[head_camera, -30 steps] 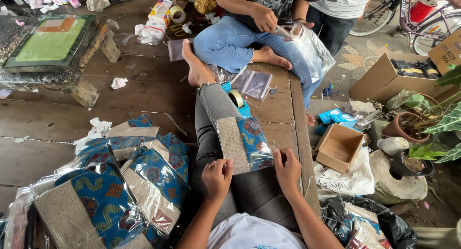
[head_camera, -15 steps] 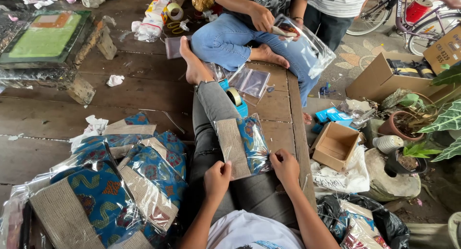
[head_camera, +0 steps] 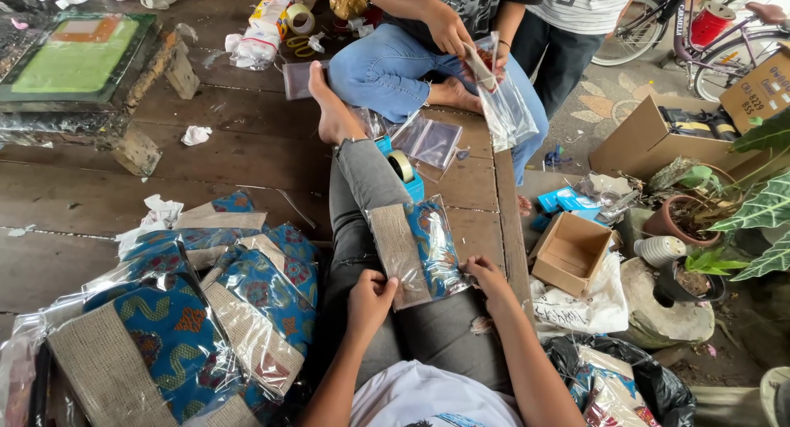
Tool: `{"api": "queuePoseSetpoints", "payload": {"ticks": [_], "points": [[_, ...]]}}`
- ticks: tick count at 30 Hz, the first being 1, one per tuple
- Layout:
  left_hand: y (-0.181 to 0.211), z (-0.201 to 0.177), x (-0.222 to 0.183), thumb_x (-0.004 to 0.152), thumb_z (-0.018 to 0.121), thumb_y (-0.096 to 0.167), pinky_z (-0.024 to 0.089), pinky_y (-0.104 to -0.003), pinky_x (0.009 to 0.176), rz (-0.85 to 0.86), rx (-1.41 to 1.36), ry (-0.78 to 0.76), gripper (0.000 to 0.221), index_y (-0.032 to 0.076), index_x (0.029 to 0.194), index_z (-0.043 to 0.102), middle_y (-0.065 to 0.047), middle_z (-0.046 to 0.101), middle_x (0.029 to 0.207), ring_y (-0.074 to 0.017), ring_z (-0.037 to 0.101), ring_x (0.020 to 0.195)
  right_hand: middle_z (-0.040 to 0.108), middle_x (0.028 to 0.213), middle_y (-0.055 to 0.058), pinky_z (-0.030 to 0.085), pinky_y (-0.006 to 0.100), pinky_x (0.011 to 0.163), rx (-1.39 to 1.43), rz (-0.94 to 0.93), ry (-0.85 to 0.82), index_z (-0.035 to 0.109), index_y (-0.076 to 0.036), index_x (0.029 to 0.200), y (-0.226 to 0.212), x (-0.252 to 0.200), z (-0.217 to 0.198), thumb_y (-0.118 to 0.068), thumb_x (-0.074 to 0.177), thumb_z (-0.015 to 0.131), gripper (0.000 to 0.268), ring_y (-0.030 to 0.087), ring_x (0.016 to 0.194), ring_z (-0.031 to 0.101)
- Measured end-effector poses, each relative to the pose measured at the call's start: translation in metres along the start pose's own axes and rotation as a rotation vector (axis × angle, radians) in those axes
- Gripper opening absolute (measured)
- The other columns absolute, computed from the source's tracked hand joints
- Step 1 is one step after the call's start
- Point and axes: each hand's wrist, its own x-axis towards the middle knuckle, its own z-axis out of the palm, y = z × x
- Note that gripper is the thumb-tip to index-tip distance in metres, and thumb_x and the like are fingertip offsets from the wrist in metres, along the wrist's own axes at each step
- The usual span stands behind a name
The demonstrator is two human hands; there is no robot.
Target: The person is packaging small fabric pouches into individual clear plastic bags.
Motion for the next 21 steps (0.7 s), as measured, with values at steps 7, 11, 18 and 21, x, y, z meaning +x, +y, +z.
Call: {"api": "queuePoseSetpoints", "payload": {"ticks": [7,11,18,21], "points": [[-0.020,0.011,0.014,0.090,0.071,0.037,0.060,-0.034,0.067,0.004,-0.085,-0.083,0.029,0.011,0.102,0.077,-0.008,0.079,0.082,-0.0235,0.077,0.084,0.064,0.092,0.004,0.052,0.032,0.072,0.168,0.207,-0.162,0.065,-0.014,0.114,-0.007,0.011,-0.001,-0.013,0.083,0.071,0.031,0.023,0.089,0.065],[-0.045,0.020,0.016,0.089,0.072,0.032,0.059,-0.030,0.064,0.001,-0.157,-0.084,0.024,0.011,0.099,0.078,-0.005,0.079,0.078,-0.0182,0.076,0.077,0.053,0.138,0.038,0.042,0.059,0.108,0.192,0.105,-0.122,0.052,0.006,0.142,0.039,0.029,-0.004,-0.007,0.092,0.065,0.054,0.045,0.134,0.051],[-0.072,0.033,0.029,0.085,0.076,0.030,0.047,-0.020,0.047,-0.127,-0.412,-0.143,0.016,0.015,0.089,0.079,-0.001,0.070,0.062,-0.0099,0.060,0.050,0.056,0.101,0.002,0.038,0.026,0.075,0.083,-0.735,0.414,0.061,-0.008,0.120,-0.036,-0.037,0.005,-0.002,0.093,0.054,0.028,0.011,0.092,0.049],[-0.062,0.027,0.023,0.085,0.076,0.024,0.048,-0.020,0.048,-0.126,-0.480,-0.144,0.016,0.010,0.091,0.079,-0.003,0.067,0.061,-0.0093,0.058,0.050,0.060,0.095,0.009,0.049,0.034,0.079,-0.221,-1.255,0.421,0.067,-0.006,0.110,-0.056,-0.072,0.027,0.013,0.092,0.055,0.029,0.027,0.082,0.058]]}}
